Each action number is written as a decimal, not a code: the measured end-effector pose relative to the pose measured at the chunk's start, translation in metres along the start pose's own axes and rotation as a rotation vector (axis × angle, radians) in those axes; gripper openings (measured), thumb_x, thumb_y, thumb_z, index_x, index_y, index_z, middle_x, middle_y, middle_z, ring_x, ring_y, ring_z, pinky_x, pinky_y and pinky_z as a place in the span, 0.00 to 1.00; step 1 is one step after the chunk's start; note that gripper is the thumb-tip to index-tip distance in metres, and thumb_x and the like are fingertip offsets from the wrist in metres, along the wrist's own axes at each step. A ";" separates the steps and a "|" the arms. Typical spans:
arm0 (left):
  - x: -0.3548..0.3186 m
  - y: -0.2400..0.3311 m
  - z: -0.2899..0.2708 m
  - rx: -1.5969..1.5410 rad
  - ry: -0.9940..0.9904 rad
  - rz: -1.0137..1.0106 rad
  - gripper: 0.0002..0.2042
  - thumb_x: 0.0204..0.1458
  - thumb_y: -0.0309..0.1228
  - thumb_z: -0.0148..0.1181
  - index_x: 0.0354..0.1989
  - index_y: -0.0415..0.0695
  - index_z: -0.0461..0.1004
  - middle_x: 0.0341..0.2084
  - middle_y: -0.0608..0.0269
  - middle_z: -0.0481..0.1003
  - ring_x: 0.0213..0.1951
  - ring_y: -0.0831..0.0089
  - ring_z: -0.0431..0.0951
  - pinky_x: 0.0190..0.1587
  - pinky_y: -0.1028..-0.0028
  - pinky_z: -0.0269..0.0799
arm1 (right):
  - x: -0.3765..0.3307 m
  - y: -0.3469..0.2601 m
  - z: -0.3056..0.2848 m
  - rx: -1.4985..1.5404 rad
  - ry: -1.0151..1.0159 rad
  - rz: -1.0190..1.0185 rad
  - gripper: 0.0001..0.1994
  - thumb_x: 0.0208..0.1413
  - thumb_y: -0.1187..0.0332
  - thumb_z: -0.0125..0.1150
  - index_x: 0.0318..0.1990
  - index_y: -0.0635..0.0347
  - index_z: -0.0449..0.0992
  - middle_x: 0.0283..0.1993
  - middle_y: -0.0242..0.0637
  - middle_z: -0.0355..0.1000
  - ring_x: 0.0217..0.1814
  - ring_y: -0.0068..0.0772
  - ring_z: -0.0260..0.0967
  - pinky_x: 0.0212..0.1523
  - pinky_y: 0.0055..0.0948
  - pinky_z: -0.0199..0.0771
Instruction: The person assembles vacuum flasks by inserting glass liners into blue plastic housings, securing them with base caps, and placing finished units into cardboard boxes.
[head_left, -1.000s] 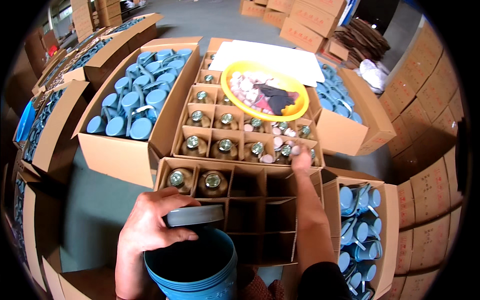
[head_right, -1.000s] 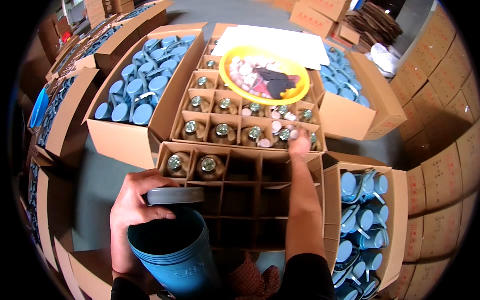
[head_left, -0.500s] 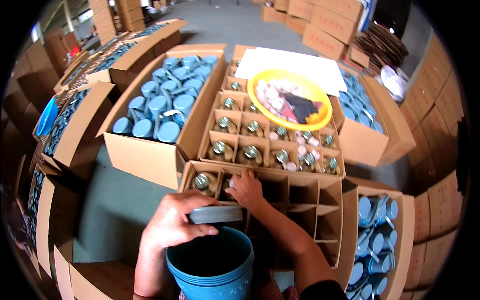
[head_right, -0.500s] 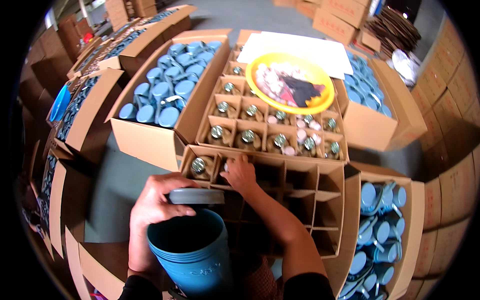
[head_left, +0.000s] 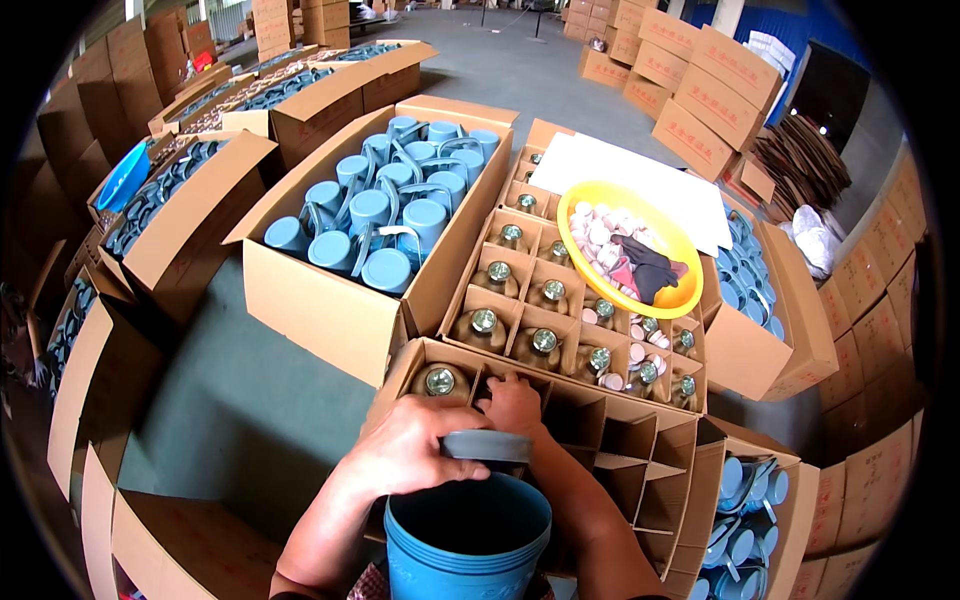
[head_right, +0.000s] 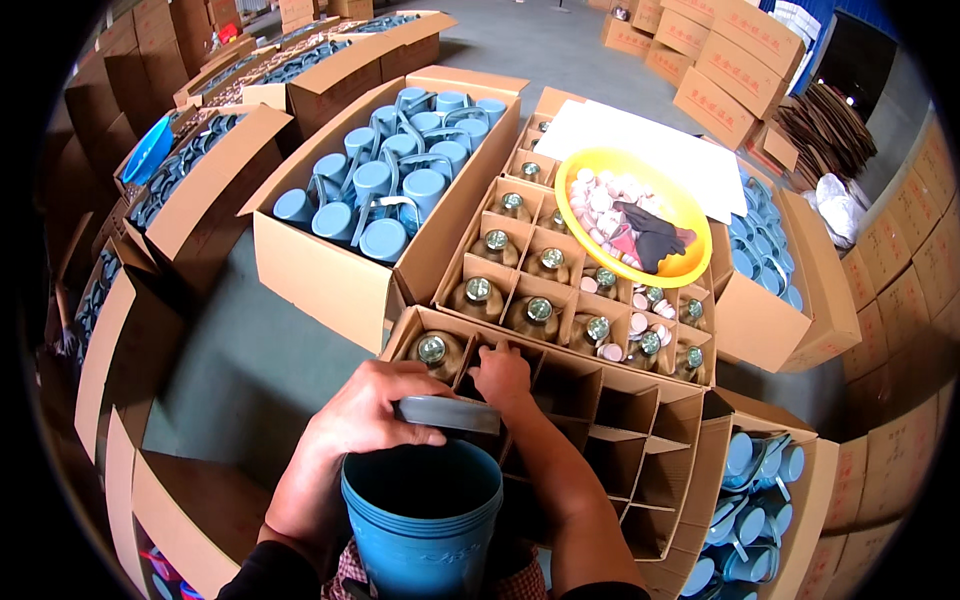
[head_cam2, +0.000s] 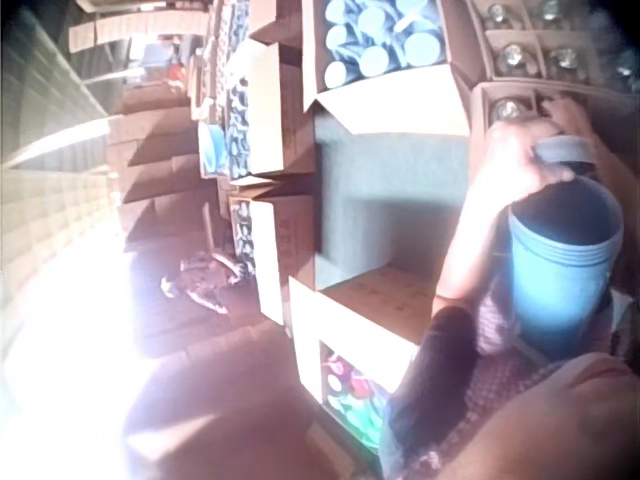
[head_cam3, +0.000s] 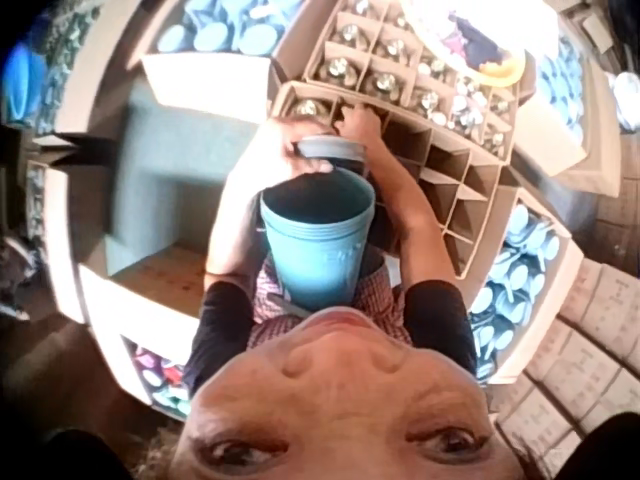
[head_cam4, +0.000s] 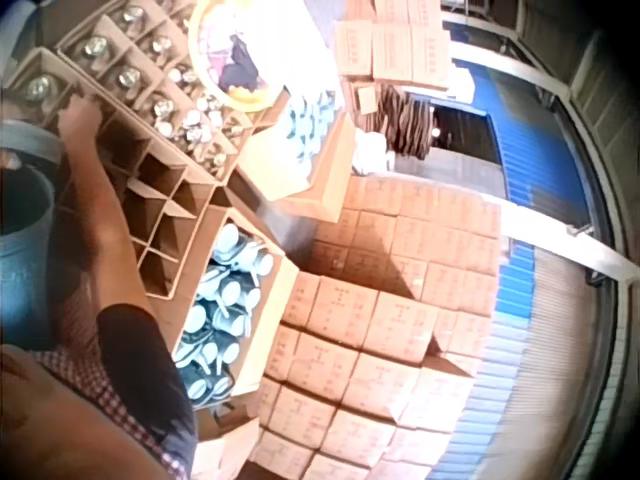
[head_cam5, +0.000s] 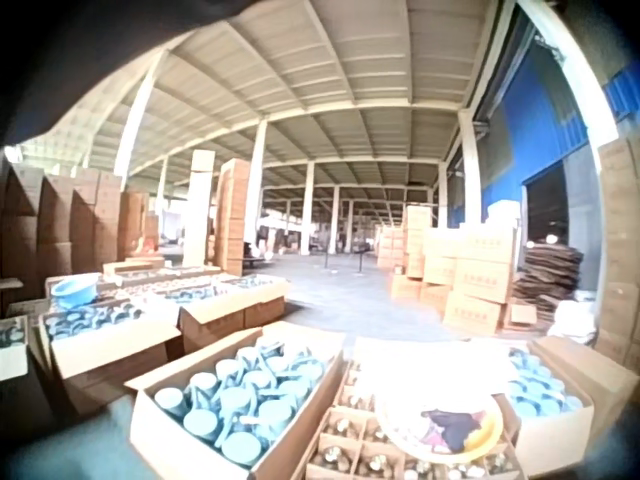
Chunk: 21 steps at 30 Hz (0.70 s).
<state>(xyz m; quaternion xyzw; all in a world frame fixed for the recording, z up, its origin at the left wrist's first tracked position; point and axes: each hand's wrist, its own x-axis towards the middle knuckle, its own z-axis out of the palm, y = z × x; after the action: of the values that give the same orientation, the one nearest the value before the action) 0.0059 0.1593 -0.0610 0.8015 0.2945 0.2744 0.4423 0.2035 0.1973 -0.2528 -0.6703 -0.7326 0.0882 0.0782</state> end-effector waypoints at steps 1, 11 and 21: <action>0.000 -0.007 0.002 -0.021 0.032 0.016 0.17 0.35 0.26 0.70 0.37 0.40 0.76 0.27 0.58 0.75 0.31 0.63 0.76 0.36 0.71 0.71 | -0.001 -0.002 -0.003 -0.002 -0.002 0.007 0.21 0.46 0.55 0.61 0.45 0.56 0.71 0.42 0.46 0.67 0.42 0.50 0.68 0.36 0.40 0.74; -0.020 -0.084 0.055 -1.291 0.852 -0.453 0.18 0.58 0.39 0.49 0.51 0.38 0.68 0.44 0.53 0.74 0.44 0.61 0.75 0.50 0.63 0.70 | -0.016 0.000 0.001 0.161 -0.017 0.045 0.27 0.48 0.63 0.57 0.58 0.50 0.61 0.50 0.45 0.65 0.57 0.48 0.60 0.50 0.42 0.70; -0.041 -0.080 0.118 -1.618 0.586 -0.590 0.25 0.60 0.47 0.26 0.58 0.47 0.60 0.50 0.57 0.68 0.52 0.54 0.69 0.48 0.46 0.66 | -0.087 -0.076 -0.256 0.004 0.417 -0.331 0.32 0.43 0.65 0.62 0.60 0.47 0.62 0.39 0.41 0.67 0.44 0.44 0.65 0.42 0.42 0.70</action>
<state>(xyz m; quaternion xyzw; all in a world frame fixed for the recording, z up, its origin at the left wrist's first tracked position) 0.0429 0.1002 -0.1917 0.0365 0.3059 0.4658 0.8295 0.1976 0.1102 0.0137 -0.5449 -0.8003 -0.0644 0.2418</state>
